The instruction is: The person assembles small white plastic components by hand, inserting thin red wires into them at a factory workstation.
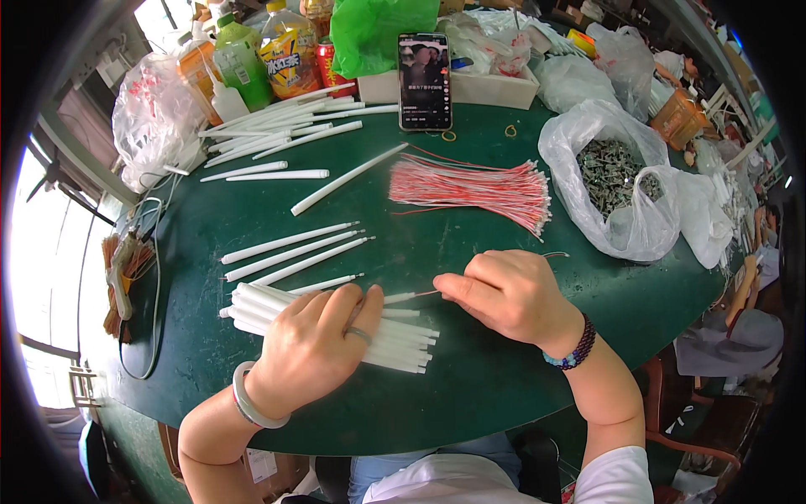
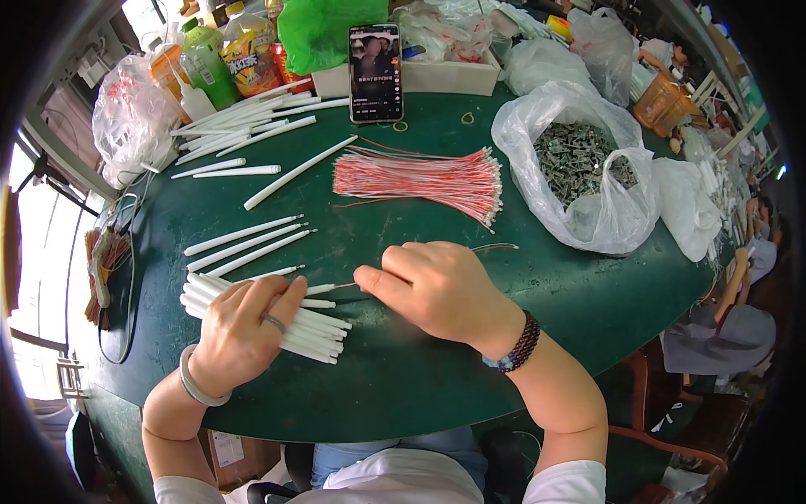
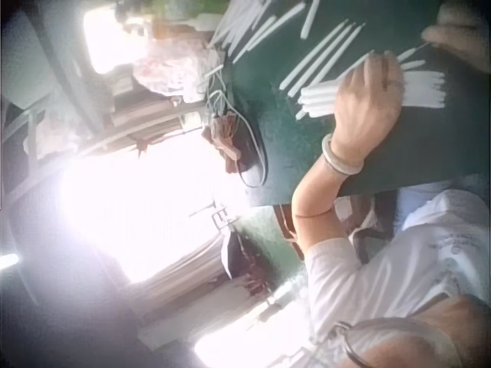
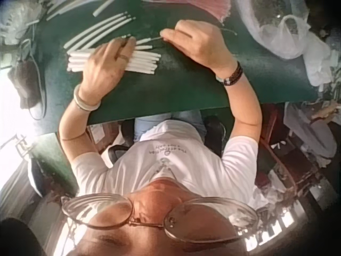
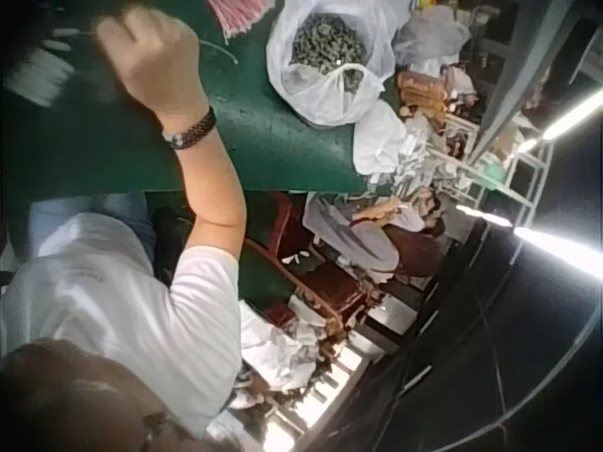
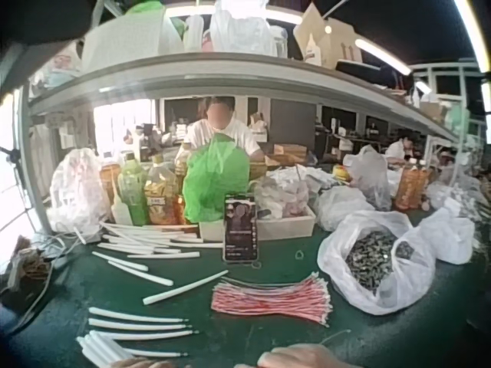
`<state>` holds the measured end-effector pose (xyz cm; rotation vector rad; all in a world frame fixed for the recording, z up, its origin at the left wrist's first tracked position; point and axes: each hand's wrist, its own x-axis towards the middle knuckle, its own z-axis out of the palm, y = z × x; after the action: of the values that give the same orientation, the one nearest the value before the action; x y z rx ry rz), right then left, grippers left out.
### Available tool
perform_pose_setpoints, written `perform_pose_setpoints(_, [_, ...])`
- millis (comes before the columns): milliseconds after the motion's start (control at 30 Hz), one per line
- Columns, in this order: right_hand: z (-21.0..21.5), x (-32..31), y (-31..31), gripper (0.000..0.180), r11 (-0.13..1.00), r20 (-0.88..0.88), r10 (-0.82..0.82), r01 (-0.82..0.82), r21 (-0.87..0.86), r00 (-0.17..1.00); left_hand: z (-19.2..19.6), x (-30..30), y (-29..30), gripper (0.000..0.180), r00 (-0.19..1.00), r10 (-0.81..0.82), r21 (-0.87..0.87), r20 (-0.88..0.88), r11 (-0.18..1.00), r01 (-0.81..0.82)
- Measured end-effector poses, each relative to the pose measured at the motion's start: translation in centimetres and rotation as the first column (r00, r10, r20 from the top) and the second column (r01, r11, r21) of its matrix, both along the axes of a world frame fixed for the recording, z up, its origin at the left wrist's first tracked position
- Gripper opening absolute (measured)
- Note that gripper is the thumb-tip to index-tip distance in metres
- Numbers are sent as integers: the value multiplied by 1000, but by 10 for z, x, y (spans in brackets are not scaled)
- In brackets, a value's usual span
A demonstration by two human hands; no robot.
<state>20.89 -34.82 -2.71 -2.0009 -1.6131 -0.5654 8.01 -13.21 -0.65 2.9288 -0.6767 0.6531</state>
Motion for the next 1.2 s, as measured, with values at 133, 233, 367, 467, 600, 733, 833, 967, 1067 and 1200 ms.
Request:
perform_pose_setpoints(133, [-4, -8, 7, 16, 998, 34, 55, -55, -5, 998, -9, 3, -1, 40, 993, -62, 72, 100, 996, 55])
perform_pose_setpoints(233, [-7, -20, 21, 43, 994, 61, 80, -74, -85, 995, -9, 3, -2, 36, 995, -58, 77, 81, 996, 51])
perform_pose_setpoints(367, [10, 4, -2, 41, 980, -147, -20, -10, -201, 989, -11, 5, 4, 33, 991, -30, 80, 132, 997, 20])
perform_pose_setpoints(467, [4, 6, -8, 26, 956, -42, -39, 25, -293, 998, -11, 6, 2, 32, 990, -43, 82, 133, 996, 32])
perform_pose_setpoints(600, [0, -13, 17, 35, 978, 87, 52, -33, -205, 995, -10, 7, -1, 33, 993, -58, 83, 105, 995, 49])
perform_pose_setpoints(733, [9, 13, -5, 32, 989, -52, -60, 52, -141, 997, -6, 0, 3, 39, 1000, 13, 54, 14, 998, -13])
perform_pose_setpoints(833, [2, 8, -2, 10, 986, -67, -15, 4, -164, 998, -7, 3, -2, 38, 999, -19, 45, 25, 999, 18])
perform_pose_setpoints(967, [-1, -14, 28, 22, 991, -128, 115, -122, -47, 985, -12, 1, 1, 37, 998, -36, 71, 49, 997, 33])
perform_pose_setpoints(1067, [3, 1, 7, 28, 994, -404, 37, -74, -77, 914, -9, 7, 2, 37, 987, -36, 39, 157, 999, 30])
perform_pose_setpoints(1200, [-7, -5, 14, 26, 990, -362, 139, -138, 28, 922, -8, 6, -2, 37, 989, -57, 50, 136, 997, 51])
